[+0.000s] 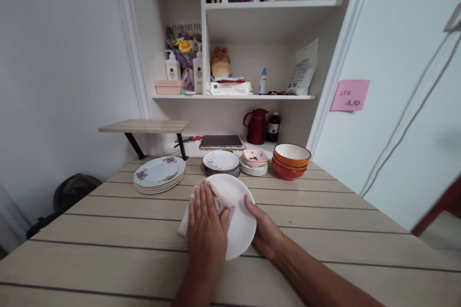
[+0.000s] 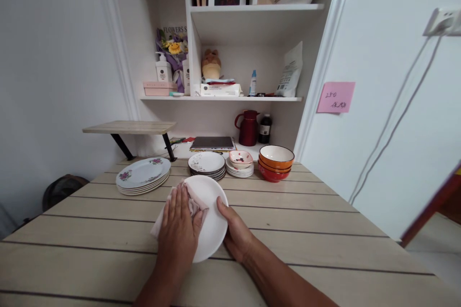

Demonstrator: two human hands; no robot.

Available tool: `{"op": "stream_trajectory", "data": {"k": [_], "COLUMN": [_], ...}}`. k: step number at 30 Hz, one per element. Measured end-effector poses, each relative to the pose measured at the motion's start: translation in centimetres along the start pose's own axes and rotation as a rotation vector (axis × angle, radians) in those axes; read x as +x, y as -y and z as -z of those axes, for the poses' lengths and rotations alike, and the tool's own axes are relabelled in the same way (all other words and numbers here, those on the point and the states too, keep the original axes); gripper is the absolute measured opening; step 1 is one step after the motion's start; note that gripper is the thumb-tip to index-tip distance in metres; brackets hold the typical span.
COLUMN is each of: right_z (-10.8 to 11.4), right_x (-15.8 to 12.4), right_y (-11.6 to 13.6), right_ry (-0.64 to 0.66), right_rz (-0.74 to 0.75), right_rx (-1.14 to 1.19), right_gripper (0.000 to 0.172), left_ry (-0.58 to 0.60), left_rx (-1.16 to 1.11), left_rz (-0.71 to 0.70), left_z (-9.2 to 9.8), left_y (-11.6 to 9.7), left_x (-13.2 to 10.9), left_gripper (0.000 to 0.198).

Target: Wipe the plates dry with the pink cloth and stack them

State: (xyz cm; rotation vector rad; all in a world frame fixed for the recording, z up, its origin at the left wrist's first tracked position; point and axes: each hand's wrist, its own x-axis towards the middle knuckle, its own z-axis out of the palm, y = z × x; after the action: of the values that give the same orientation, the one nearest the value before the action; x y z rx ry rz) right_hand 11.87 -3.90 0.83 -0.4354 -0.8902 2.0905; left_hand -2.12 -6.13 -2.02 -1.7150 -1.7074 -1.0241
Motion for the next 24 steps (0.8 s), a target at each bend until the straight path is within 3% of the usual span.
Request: {"op": "stream_trajectory", "data": {"k": [12, 19, 24], "right_z": [0.3, 0.4, 0.5], "right_x": [-0.1, 0.1, 0.0], "right_y": [0.8, 1.7, 2.8], "right_ry": [-0.031, -0.139, -0.285], "right_rz": [0.014, 0.114, 0.218], "right_rx": [0.039, 0.113, 0.134], "right_gripper": [0.066, 0.060, 0.056], "left_ry": [-0.009, 0.072, 0.103], "left_rx": [0.012, -0.034, -0.057], "left_rz": [-0.044, -0.129, -0.238], "left_z": [0.2, 0.9, 1.3], "left_y": [-0.6, -1.3, -2.1], "left_x": [-0.2, -0.6, -0.7], "left_gripper": [0.078, 0.074, 0.074]}}
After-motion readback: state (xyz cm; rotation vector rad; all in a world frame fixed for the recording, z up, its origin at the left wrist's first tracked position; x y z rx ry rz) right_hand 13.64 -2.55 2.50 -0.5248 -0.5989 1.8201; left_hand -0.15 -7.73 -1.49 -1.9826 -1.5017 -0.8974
